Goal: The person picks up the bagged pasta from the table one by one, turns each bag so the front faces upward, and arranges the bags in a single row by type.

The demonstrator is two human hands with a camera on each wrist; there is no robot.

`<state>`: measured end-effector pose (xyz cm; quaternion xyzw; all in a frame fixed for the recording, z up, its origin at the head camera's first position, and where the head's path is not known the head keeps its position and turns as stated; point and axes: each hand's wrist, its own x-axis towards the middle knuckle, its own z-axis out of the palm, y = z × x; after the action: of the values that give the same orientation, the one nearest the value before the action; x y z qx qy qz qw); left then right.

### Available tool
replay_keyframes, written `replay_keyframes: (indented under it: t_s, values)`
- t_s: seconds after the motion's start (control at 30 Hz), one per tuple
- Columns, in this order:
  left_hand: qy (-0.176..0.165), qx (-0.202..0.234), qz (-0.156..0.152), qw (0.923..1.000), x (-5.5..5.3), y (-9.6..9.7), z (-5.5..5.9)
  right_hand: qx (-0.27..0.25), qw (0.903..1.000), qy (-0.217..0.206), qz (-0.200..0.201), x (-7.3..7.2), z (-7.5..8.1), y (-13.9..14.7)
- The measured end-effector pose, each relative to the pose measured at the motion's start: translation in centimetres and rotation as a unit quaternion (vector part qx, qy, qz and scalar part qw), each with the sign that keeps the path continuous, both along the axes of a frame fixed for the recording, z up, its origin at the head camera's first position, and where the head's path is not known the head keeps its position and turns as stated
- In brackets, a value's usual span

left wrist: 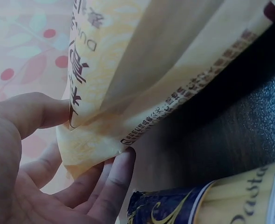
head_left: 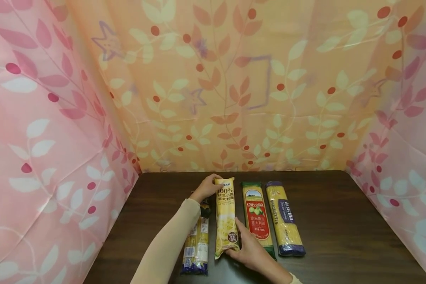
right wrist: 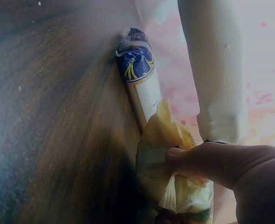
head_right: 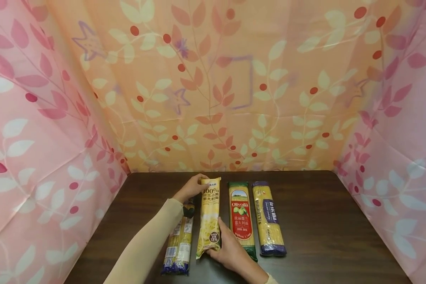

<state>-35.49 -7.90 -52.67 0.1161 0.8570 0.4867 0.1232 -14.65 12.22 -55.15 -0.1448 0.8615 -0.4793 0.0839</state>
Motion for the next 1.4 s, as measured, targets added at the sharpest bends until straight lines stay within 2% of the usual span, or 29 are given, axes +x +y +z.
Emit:
replay_keyframes:
  t_s: [0.37,0.63,0.9,1.17,1.4]
  values:
    - [-0.012,-0.003,-0.008,0.9999,-0.1,0.0,-1.3,0.013,0.9999,-0.009,0.003,0.2,-0.2,-0.2]
    - [-0.004,-0.014,-0.007,0.9999,-0.4,0.2,-1.2,0.036,0.9993,-0.002,0.007,-0.1,0.1,-0.2]
    - [0.010,-0.047,-0.024,0.9985,-0.6,0.2,-1.0,0.124,0.9906,0.052,0.020,-0.1,0.1,-0.1]
    - [0.012,-0.057,-0.022,0.9981,-0.7,0.4,-1.0,0.149,0.9835,0.097,0.032,0.1,0.1,0.1]
    - [0.016,-0.086,-0.010,0.9961,-0.4,0.6,-0.9,0.161,0.9804,0.109,0.030,0.2,0.2,0.1]
